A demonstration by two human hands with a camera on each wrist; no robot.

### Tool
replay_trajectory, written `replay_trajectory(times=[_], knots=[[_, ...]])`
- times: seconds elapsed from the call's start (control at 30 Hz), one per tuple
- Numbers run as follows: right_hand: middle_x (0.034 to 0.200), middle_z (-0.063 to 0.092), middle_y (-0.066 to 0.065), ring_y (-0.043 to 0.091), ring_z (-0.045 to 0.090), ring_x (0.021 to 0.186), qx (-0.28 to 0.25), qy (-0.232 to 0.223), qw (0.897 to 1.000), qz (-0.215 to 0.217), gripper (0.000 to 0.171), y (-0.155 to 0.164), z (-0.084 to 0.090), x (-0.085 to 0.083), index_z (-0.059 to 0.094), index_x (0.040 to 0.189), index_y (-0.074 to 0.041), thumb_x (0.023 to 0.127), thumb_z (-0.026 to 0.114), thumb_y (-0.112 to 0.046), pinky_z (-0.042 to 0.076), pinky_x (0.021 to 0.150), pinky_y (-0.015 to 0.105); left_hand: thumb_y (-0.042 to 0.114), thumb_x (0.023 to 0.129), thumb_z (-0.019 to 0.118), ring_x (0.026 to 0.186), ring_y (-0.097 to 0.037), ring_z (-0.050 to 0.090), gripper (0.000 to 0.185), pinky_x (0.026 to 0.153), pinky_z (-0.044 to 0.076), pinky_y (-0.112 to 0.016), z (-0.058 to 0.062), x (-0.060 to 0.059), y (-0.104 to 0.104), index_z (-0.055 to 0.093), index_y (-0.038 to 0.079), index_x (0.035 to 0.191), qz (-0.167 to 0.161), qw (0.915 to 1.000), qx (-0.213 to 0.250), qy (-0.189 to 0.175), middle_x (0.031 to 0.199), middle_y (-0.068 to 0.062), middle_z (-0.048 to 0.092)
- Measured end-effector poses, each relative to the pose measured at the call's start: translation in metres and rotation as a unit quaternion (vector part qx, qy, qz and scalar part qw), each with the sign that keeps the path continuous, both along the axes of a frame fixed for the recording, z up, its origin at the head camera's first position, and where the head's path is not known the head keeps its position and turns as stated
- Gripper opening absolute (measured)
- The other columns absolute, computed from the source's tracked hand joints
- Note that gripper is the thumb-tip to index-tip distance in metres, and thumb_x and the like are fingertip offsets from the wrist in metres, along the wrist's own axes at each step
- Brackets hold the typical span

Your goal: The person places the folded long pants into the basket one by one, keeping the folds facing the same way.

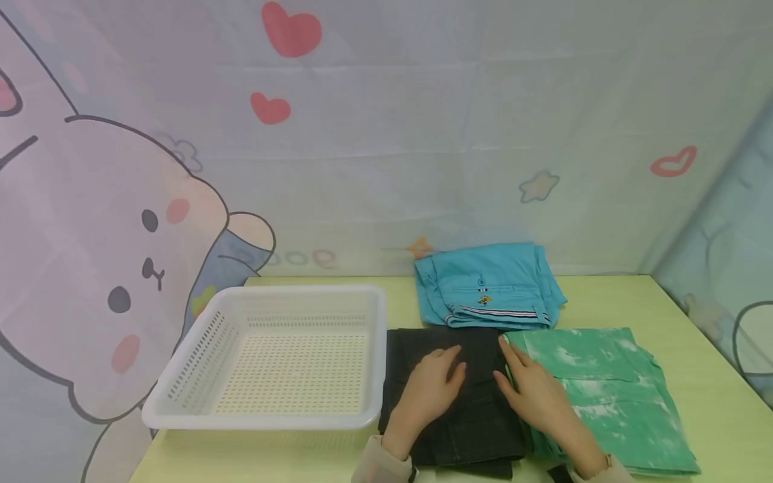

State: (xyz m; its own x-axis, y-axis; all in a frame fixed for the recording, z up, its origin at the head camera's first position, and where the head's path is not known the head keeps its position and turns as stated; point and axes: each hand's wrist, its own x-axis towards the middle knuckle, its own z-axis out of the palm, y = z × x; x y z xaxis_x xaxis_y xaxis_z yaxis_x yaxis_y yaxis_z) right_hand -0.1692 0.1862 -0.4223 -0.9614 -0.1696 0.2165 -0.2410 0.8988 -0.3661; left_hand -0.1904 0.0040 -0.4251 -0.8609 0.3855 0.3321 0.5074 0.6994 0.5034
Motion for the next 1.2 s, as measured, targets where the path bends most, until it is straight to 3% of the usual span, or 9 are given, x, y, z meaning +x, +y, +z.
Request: replay_trajectory(times=[0.17,0.33,0.57,0.73,0.87,1.03,1.2], knots=[[0.118,0.053,0.028,0.039,0.059,0.091,-0.003,0.005,1.0,-0.012,0.058,-0.001,-0.002,0.003,0.033,0.137,-0.004,0.086,0.057,-0.021,0.05,0.059,0.043,0.022,0.09,0.05,0.064,-0.008,0.054,0.03,0.055,0.042,-0.019,0.0,0.002,0.0,0.059,0.005,0.113,0.01,0.9996,0.012,-0.024,0.083,-0.004,0.062],[0.112,0.057,0.027,0.034,0.062,0.081,-0.008,0.003,1.0,-0.019,0.057,-0.002,-0.003,0.004,0.036,0.135,-0.002,0.085,0.057,-0.021,0.049,0.058,0.041,0.02,0.089,0.051,0.059,-0.006,0.051,0.026,0.05,0.038,-0.018,0.0,0.005,0.0,0.061,0.004,0.107,0.027,0.9992,0.02,-0.023,0.076,-0.003,0.061],[0.112,0.055,0.029,0.032,0.062,0.077,-0.008,-0.047,0.998,-0.03,0.058,-0.001,-0.005,0.005,0.034,0.136,-0.001,0.086,0.056,-0.022,0.047,0.053,0.037,0.02,0.088,0.052,0.052,-0.004,0.046,0.024,0.044,0.034,-0.019,0.0,0.011,-0.002,0.063,0.004,0.103,0.04,0.9984,0.012,-0.039,0.068,0.0,0.057],[0.108,0.057,0.027,0.031,0.061,0.078,-0.009,-0.063,0.997,-0.032,0.058,0.0,-0.008,0.006,0.034,0.135,-0.001,0.085,0.056,-0.021,0.047,0.055,0.037,0.02,0.088,0.052,0.053,-0.005,0.046,0.022,0.043,0.035,-0.02,-0.003,0.014,-0.006,0.063,0.005,0.1,0.04,0.9972,-0.007,-0.063,0.069,-0.001,0.057],[0.09,0.06,0.016,0.019,0.054,0.061,-0.023,-0.082,0.996,-0.031,0.058,0.0,-0.01,0.008,0.033,0.136,-0.002,0.086,0.055,-0.021,0.039,0.049,0.03,0.021,0.088,0.052,0.05,-0.006,0.044,0.018,0.041,0.033,-0.021,-0.006,0.016,-0.01,0.063,0.007,0.092,0.047,0.9966,-0.026,-0.063,0.066,0.001,0.054],[0.07,0.048,0.003,0.011,0.04,0.052,-0.046,-0.099,0.994,-0.03,0.056,0.001,-0.014,0.008,0.033,0.136,-0.001,0.087,0.053,-0.02,0.031,0.046,0.025,0.021,0.087,0.053,0.051,-0.008,0.044,0.015,0.041,0.031,-0.022,-0.009,0.016,-0.016,0.061,0.008,0.084,0.054,0.9962,-0.048,-0.048,0.064,0.001,0.051],[0.078,0.054,0.006,0.01,0.041,0.054,-0.05,-0.099,0.993,-0.03,0.051,0.003,-0.017,0.008,0.04,0.13,0.006,0.087,0.054,-0.019,0.032,0.047,0.024,0.021,0.086,0.054,0.067,-0.02,0.053,0.017,0.045,0.038,-0.027,-0.012,0.017,-0.019,0.063,0.007,0.09,0.076,0.9948,-0.061,-0.032,0.08,-0.007,0.059]])
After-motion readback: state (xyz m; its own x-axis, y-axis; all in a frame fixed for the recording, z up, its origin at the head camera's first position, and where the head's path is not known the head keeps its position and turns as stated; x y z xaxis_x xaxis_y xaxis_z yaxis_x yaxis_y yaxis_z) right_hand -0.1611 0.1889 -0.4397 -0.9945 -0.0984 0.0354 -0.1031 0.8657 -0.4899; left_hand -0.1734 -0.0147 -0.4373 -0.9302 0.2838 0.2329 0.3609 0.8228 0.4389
